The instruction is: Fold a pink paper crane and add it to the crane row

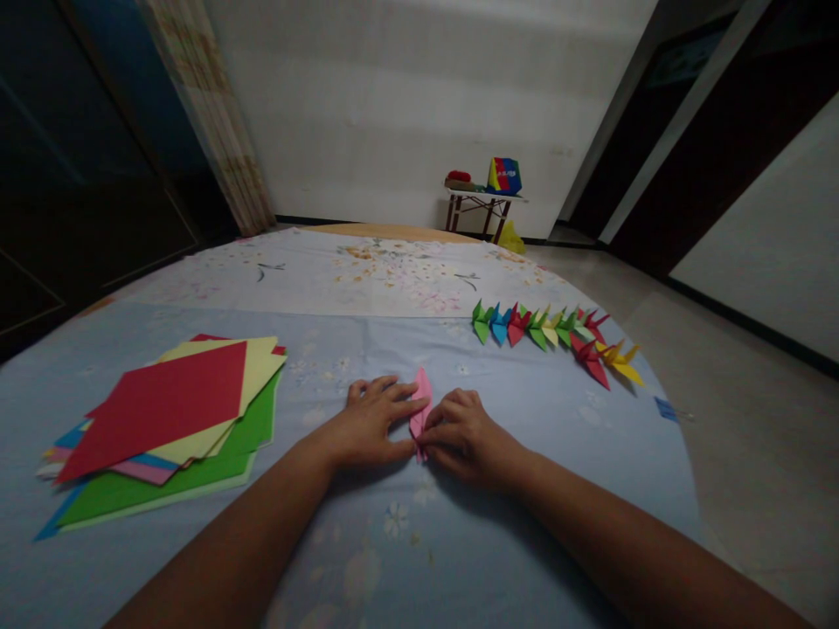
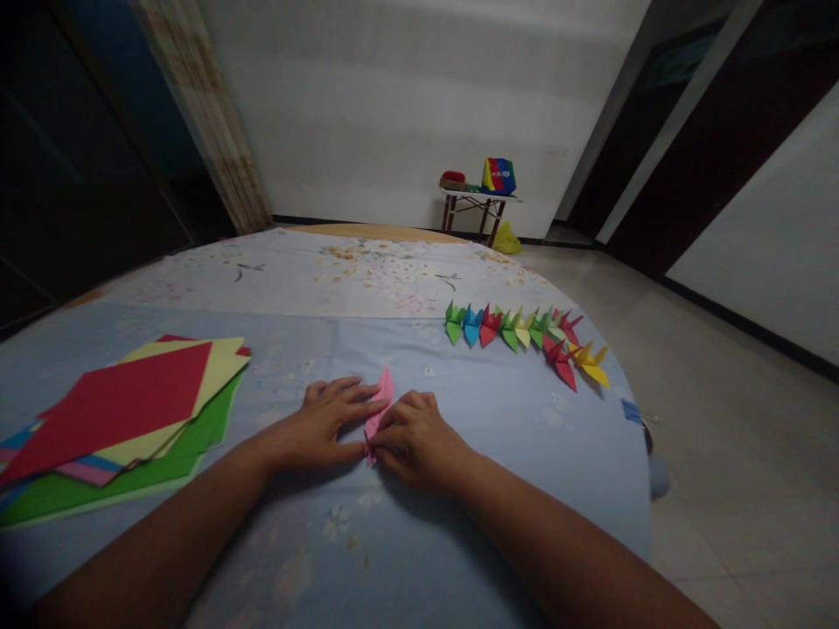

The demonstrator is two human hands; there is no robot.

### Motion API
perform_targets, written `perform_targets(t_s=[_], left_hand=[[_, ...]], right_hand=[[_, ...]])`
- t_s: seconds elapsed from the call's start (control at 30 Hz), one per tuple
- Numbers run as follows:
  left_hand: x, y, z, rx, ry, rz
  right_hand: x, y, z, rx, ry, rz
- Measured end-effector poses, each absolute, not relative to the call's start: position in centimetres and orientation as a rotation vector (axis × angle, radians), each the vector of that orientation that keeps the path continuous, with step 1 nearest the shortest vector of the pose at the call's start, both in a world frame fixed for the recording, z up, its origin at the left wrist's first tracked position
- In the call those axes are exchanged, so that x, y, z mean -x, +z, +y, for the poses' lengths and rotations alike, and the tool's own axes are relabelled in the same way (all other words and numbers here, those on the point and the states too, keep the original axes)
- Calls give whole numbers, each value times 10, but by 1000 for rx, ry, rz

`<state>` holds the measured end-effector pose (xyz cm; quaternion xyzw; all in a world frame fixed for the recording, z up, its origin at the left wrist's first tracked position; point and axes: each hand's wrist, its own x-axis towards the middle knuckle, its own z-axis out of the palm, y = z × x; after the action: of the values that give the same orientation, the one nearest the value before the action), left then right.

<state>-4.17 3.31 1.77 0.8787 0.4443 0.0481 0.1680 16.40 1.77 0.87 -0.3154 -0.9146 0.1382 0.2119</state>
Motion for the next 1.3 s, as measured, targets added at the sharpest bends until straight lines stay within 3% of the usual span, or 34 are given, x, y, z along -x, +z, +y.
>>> perform_targets(t_s=[0.43,1.03,1.3], left_hand=[[36,11,31,-2519,164,1342],[45,8,36,-2533,61,1228],[39,6,36,-2483,202,1354]], right_hand=[[-167,2,19,781,203,-2616],[-176,12,13,639,278,-2540],[-191,-10,38,1109,125,-2195]])
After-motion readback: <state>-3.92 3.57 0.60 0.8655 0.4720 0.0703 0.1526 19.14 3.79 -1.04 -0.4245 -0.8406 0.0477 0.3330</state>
